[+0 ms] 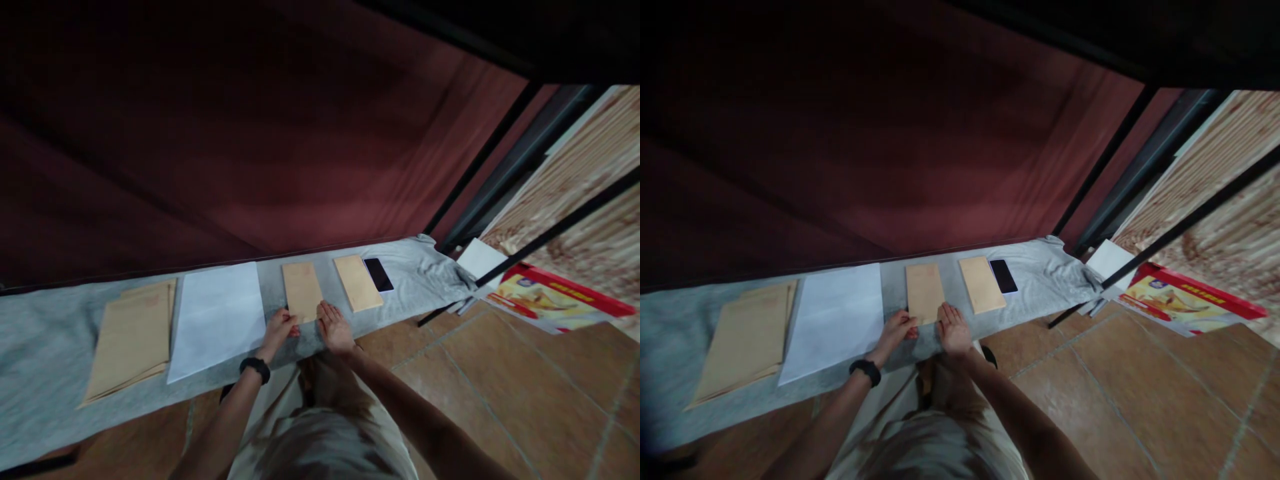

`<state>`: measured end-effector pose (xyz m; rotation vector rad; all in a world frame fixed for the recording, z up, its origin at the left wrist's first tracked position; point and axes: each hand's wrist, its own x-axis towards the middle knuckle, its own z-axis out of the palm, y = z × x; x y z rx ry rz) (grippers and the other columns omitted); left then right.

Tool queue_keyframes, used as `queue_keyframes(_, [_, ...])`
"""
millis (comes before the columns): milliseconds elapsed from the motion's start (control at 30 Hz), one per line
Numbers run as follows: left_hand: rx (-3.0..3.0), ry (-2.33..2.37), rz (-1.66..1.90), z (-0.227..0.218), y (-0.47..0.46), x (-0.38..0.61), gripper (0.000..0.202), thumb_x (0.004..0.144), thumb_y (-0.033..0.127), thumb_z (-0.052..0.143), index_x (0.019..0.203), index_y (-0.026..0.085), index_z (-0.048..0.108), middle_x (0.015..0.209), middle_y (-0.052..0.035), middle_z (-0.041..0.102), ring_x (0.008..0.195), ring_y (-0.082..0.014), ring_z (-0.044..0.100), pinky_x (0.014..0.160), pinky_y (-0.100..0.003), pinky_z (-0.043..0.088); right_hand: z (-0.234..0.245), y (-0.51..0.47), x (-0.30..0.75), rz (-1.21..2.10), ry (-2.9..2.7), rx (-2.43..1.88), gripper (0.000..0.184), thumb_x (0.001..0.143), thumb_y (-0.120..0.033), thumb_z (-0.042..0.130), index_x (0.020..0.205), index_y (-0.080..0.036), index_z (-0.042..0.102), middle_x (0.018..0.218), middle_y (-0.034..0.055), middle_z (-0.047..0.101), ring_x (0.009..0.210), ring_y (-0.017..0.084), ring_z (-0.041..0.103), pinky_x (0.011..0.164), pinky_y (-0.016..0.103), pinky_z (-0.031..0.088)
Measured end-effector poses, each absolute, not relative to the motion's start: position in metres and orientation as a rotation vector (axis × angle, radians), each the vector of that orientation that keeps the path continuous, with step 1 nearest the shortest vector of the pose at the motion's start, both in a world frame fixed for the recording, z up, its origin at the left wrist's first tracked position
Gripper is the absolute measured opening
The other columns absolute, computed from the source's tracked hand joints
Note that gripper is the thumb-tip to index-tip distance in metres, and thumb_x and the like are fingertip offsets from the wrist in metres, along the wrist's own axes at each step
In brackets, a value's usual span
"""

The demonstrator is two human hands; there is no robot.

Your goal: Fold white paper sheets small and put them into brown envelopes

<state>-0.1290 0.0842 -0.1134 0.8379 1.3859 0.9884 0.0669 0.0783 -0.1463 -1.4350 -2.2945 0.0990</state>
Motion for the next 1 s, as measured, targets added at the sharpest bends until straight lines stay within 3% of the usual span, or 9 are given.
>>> queue_keyframes(200, [0.846,1.424,1.058,-0.104,0.073,-0.127,0.042,0.065,0.047,0.081,0.077,0.022,0.049,0.054,0.0061,0.059,0.042,-0.0118,0.058,0.042,-0.021,0.043,-0.140,0.077,0.062,0.353,-2.022,-1.466,0.045,0.102,-0.026,0.040,0.142,-0.013,0.055,0.145,0.0163,0.059,0.135,0.026,0.054,0.113,0.046,0.045])
queue_keyframes(433, [0.863,1.310,1.098,-0.095,0.048,-0.102,0.046,0.069,0.058,0.076,0.083,0.022,0.050,0.062,0.0036,0.064,0.050,-0.0117,0.060,0.048,-0.021,0.042,-0.129,0.075,0.085,0.682,-1.728,-1.455,0.047,0.107,-0.037,0.030,0.143,-0.015,0.051,0.105,0.0094,0.076,0.093,0.021,0.073,0.083,0.034,0.061])
queue_keyframes(533, [0.846,1.309,1.119,-0.095,0.046,-0.093,0.050,0.067,0.061,0.076,0.081,0.023,0.049,0.062,0.0038,0.063,0.050,-0.0121,0.060,0.047,-0.022,0.041,-0.121,0.082,0.112,0.547,-1.684,-1.517,0.046,0.105,-0.036,0.034,0.139,-0.014,0.056,0.121,0.0138,0.072,0.110,0.023,0.069,0.096,0.037,0.056])
queue_keyframes(667, [0.821,1.339,1.145,-0.095,0.044,-0.092,0.051,0.065,0.062,0.077,0.078,0.022,0.048,0.061,0.0039,0.062,0.050,-0.0111,0.058,0.047,-0.021,0.040,-0.120,0.092,0.144,0.130,-1.855,-1.713,0.048,0.101,-0.026,0.043,0.143,-0.006,0.053,0.146,0.0225,0.056,0.138,0.031,0.050,0.114,0.049,0.040])
queue_keyframes(767, [0.812,1.347,1.145,-0.093,0.041,-0.091,0.052,0.063,0.062,0.079,0.078,0.022,0.050,0.059,0.0045,0.061,0.049,-0.0110,0.058,0.047,-0.022,0.040,-0.130,0.092,0.155,-0.001,-2.032,-1.837,0.049,0.100,-0.026,0.047,0.142,-0.003,0.054,0.150,0.0250,0.051,0.140,0.034,0.048,0.116,0.049,0.036])
queue_keyframes(1000, [0.788,1.320,1.120,-0.086,0.043,-0.071,0.050,0.062,0.058,0.081,0.080,0.021,0.053,0.062,0.0042,0.064,0.052,-0.0108,0.059,0.050,-0.022,0.041,-0.137,0.091,0.153,-0.036,-2.031,-1.912,0.049,0.101,-0.031,0.047,0.143,-0.007,0.054,0.149,0.0216,0.053,0.134,0.032,0.052,0.111,0.043,0.037])
